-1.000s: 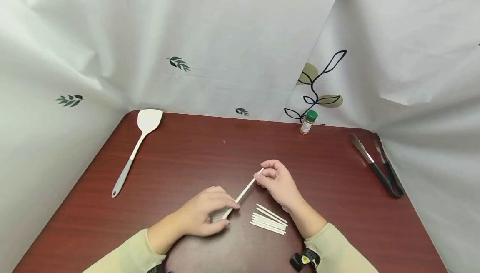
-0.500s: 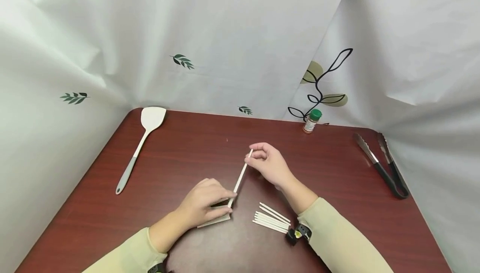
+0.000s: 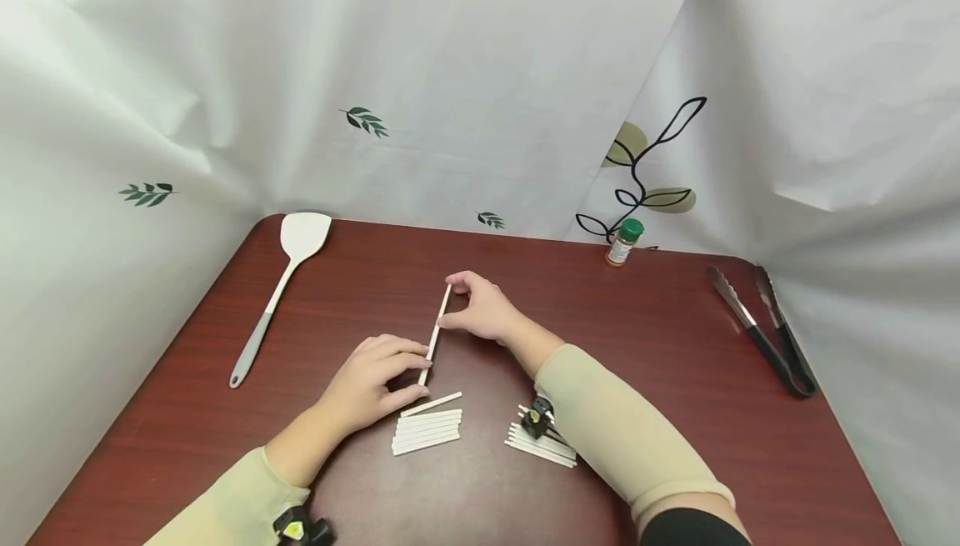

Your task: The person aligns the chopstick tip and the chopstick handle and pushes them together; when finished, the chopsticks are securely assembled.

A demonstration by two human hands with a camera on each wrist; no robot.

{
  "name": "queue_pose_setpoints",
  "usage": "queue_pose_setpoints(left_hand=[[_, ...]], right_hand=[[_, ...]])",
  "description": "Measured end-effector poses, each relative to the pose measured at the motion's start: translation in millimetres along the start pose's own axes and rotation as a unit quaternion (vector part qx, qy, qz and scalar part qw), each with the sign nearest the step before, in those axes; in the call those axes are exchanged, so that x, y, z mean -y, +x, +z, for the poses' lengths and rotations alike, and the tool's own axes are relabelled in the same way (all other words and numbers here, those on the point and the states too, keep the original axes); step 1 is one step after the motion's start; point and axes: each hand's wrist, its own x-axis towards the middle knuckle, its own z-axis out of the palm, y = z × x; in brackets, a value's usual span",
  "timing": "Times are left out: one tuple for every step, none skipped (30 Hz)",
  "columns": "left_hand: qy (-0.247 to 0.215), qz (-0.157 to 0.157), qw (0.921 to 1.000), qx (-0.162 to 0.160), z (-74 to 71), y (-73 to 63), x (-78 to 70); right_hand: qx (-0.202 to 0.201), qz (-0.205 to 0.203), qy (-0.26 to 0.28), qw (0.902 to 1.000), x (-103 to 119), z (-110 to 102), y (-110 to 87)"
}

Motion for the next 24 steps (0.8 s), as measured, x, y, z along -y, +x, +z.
queue_pose_setpoints(left_hand=[[0.004,-0.004,1.0,0.002,-1.8,-2.2,1.9],[0.006,-0.008,0.9999,0.004,-3.5,-4.1,3.4],[0.009,-0.012,0.9999,0.005,-4.6,-5.9,4.9],[0.011,-0.014,0.9998,0.006,-5.3,-7.3,6.1],[0.014,-0.015,0.9998,0.006,-5.6,-8.5,7.2],[0.017,-0.015,0.9997,0.006,-5.9,-9.2,8.2],[0.018,-0.016,0.9997,0.006,-6.0,-9.6,9.1],[0.02,-0.016,0.9996,0.007,-5.9,-9.9,10.1],[0.023,-0.014,0.9996,0.006,-5.8,-10.1,11.3],[0.025,-0.01,0.9996,0.004,-6.0,-10.0,12.4],[0.027,-0.006,0.9996,0.001,-6.4,-10.0,13.7],[0.028,-0.002,0.9996,-0.002,-7.0,-9.9,15.1],[0.028,0.0,0.9996,-0.004,-7.7,-9.8,16.6],[0.028,0.004,0.9996,-0.007,-8.5,-9.8,18.2],[0.028,0.006,0.9995,-0.009,-9.7,-9.7,19.7],[0.028,0.006,0.9995,-0.012,-10.8,-9.9,21.2],[0.028,0.005,0.9995,-0.013,-11.7,-10.1,22.9],[0.028,0.003,0.9995,-0.013,-12.7,-10.3,24.3],[0.027,0.0,0.9996,-0.014,-13.6,-10.5,25.4],[0.024,-0.002,0.9996,-0.014,-14.2,-10.7,26.7],[0.02,-0.005,0.9997,-0.013,-14.8,-10.9,27.7],[0.017,-0.006,0.9998,-0.013,-15.1,-10.9,28.8],[0.012,-0.008,0.9998,-0.012,-15.3,-10.8,29.8],[0.007,-0.01,0.9999,-0.011,-15.6,-10.7,30.7]], right_hand=[[0.002,0.008,-0.01,0.9999,1,4,4.3],[0.001,0.015,-0.022,0.9996,3,7,8.3],[0.0,0.022,-0.035,0.9991,5,11,12.3],[-0.002,0.026,-0.05,0.9984,7,13,16.2],[-0.002,0.028,-0.066,0.9974,9,16,19.9],[-0.002,0.031,-0.081,0.9962,11,18,23.4],[0.0,0.033,-0.094,0.995,13,20,27.0],[0.004,0.035,-0.099,0.9945,15,21,30.5],[0.009,0.037,-0.102,0.994,16,22,34.0],[0.014,0.038,-0.105,0.9936,18,24,37.5],[0.02,0.042,-0.106,0.9933,19,24,40.7],[0.023,0.047,-0.108,0.9928,20,25,43.8],[0.026,0.051,-0.112,0.9921,21,26,46.7],[0.026,0.056,-0.114,0.9915,22,26,49.5],[0.026,0.06,-0.12,0.9907,23,27,52.0],[0.027,0.063,-0.127,0.9895,24,28,54.7],[0.028,0.066,-0.135,0.9882,25,28,56.9],[0.029,0.066,-0.148,0.9864,27,29,59.5],[0.029,0.066,-0.16,0.9845,29,30,61.6],[0.03,0.067,-0.171,0.9826,30,31,63.8],[0.03,0.067,-0.185,0.98,32,32,65.9],[0.03,0.068,-0.197,0.9775,32,33,68.1],[0.029,0.07,-0.206,0.9757,34,33,69.7],[0.027,0.072,-0.214,0.9737,34,34,71.3]])
